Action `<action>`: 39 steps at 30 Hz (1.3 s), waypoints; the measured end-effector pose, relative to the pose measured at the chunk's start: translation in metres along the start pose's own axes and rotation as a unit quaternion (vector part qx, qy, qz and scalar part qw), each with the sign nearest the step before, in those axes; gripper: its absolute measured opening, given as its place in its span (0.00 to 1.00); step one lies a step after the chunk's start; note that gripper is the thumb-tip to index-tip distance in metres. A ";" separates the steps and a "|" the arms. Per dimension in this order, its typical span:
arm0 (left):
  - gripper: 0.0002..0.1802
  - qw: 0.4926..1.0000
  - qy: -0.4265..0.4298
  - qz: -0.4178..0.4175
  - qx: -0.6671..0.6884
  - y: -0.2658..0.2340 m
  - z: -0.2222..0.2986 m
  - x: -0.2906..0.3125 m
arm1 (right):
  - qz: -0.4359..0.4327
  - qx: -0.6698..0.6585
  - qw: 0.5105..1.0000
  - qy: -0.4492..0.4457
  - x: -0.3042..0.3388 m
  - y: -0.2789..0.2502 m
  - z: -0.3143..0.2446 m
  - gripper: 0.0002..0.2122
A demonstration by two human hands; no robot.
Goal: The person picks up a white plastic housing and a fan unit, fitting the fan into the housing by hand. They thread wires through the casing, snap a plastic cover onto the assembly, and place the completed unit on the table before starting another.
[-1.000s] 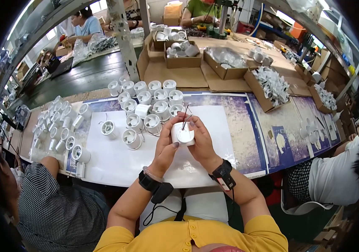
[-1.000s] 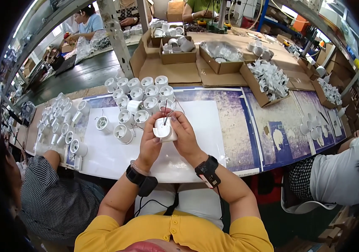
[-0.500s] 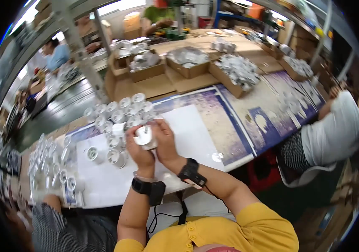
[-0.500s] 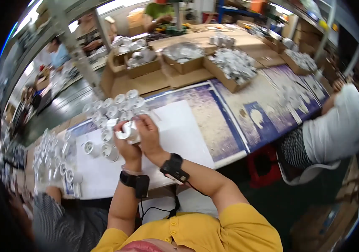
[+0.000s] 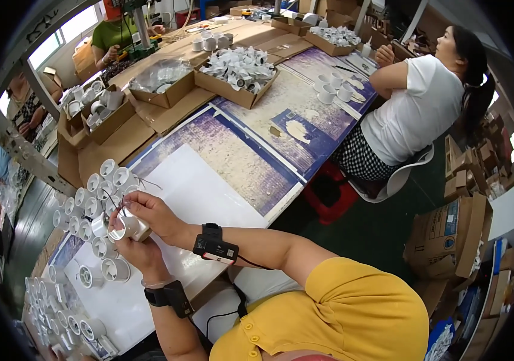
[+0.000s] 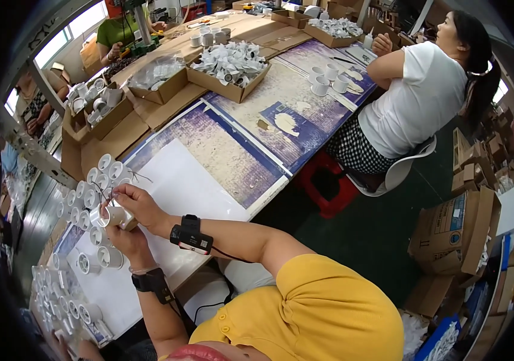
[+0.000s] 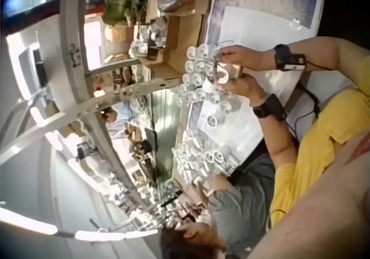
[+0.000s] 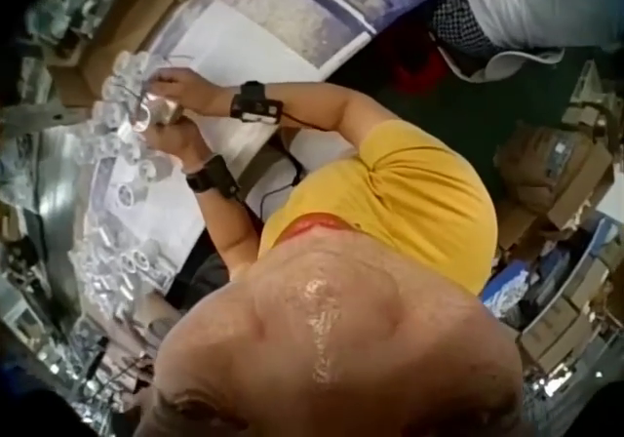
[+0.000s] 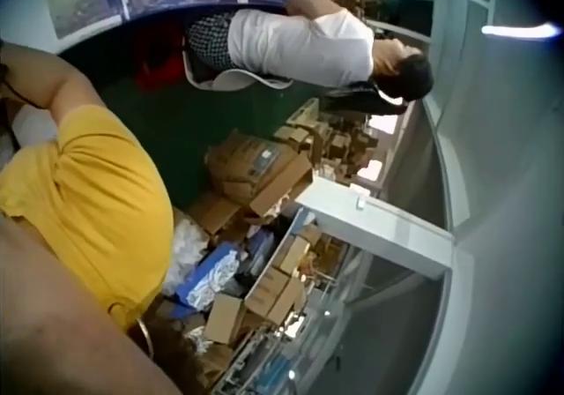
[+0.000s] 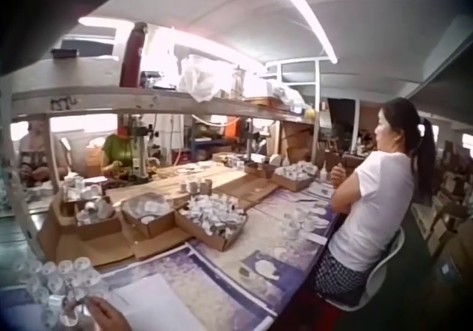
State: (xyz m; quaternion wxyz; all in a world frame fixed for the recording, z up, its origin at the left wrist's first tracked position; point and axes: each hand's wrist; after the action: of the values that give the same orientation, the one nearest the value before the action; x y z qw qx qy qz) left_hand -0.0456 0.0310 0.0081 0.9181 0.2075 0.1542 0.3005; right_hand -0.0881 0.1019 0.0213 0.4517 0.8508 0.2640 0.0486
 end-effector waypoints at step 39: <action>0.16 0.996 0.062 -0.024 0.056 0.002 0.009 0.005 | -0.072 0.009 0.996 -0.044 0.013 0.001 0.005 0.07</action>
State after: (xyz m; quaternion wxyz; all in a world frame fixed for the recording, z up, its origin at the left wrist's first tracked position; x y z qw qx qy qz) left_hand -0.0388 0.0329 0.0157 0.9006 0.2361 0.2323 0.2815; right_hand -0.0749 0.1042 0.0166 0.4577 0.8349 0.3047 -0.0237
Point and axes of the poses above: each hand's wrist, its own x-axis away from the middle knuckle, its own y-axis out of the palm, z = x × y, and after that the axes turned 9 degrees about -x, right-handed
